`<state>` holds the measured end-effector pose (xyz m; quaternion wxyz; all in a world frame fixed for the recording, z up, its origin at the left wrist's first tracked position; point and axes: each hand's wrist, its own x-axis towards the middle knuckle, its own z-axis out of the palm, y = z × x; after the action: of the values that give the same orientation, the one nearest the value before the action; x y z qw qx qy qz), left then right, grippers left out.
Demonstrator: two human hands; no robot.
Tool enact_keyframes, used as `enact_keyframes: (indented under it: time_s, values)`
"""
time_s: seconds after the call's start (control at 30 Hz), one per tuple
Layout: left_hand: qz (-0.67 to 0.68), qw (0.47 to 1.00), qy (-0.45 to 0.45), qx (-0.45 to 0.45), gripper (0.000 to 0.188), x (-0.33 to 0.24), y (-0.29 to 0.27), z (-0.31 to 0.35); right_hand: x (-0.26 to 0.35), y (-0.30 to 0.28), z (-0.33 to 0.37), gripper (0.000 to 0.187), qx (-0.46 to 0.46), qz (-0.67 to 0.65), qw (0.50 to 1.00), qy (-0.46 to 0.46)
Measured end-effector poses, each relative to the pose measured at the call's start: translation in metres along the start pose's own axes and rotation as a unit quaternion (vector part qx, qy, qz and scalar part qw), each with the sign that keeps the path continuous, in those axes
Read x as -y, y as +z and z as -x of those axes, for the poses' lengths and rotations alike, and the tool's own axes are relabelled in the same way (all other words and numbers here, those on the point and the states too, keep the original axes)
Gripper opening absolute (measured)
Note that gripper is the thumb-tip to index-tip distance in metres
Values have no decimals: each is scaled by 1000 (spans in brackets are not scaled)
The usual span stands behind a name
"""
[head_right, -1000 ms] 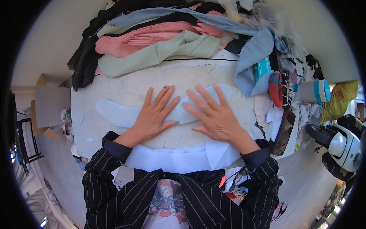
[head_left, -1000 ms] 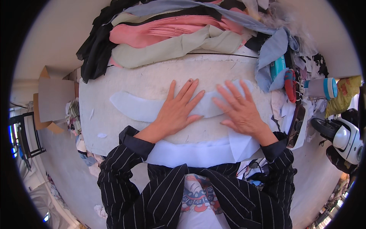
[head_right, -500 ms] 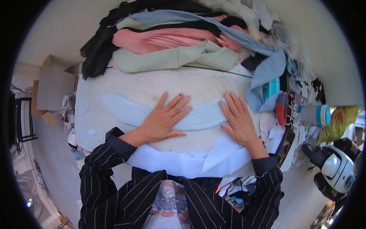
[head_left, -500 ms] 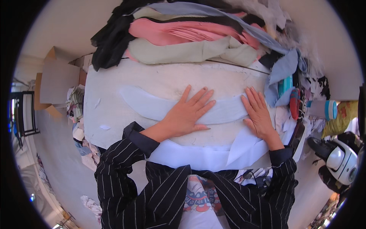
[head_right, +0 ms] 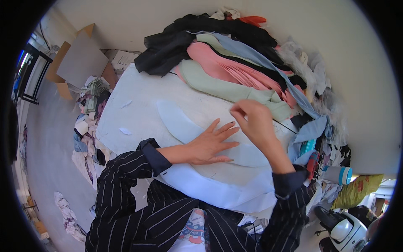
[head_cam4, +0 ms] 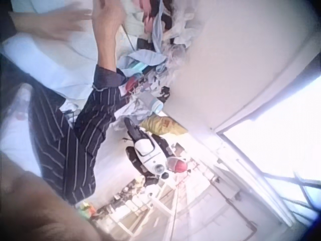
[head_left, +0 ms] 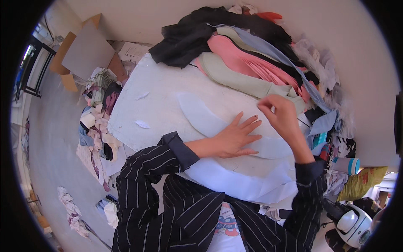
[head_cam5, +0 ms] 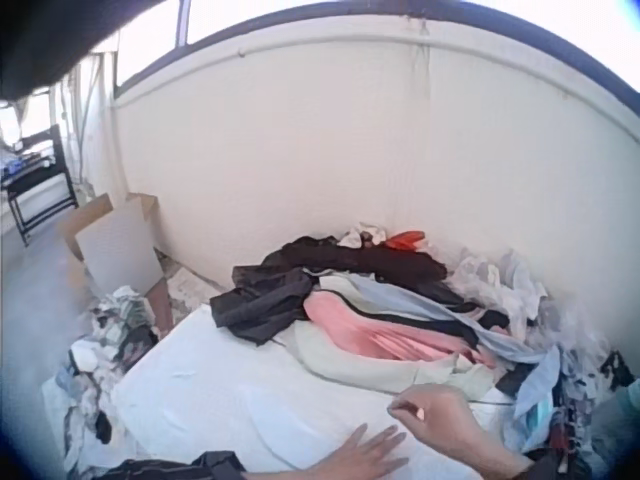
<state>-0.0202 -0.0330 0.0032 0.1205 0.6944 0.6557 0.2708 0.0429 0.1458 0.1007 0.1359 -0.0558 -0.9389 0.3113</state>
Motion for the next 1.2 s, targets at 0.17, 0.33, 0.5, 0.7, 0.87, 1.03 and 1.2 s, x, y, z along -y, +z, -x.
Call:
enact_keyframes:
  time_s: [0.17,0.33,0.5,0.7,0.87,1.03,1.2]
  values:
    - [32,993,-71,-90,23,19,-30,26,-22,104,-110,15,-63,-82,995,1]
    - [70,957,-156,-234,21,45,-47,59,-45,148,-143,17,-110,77,991,10]
    - [394,783,-352,-328,30,69,-72,45,-45,138,-135,13,-133,17,991,7]
    - [573,616,-409,-355,49,98,-94,7,-19,105,-115,7,-174,1,976,-131]
    - [485,689,-329,-426,25,108,-95,-8,6,85,-99,16,-140,66,971,-183]
    - [281,773,-223,-523,14,86,-123,-16,-3,72,-118,32,-136,-141,971,-140]
    - [395,726,-204,-525,21,81,-149,-33,-55,7,-104,40,28,-202,979,7]
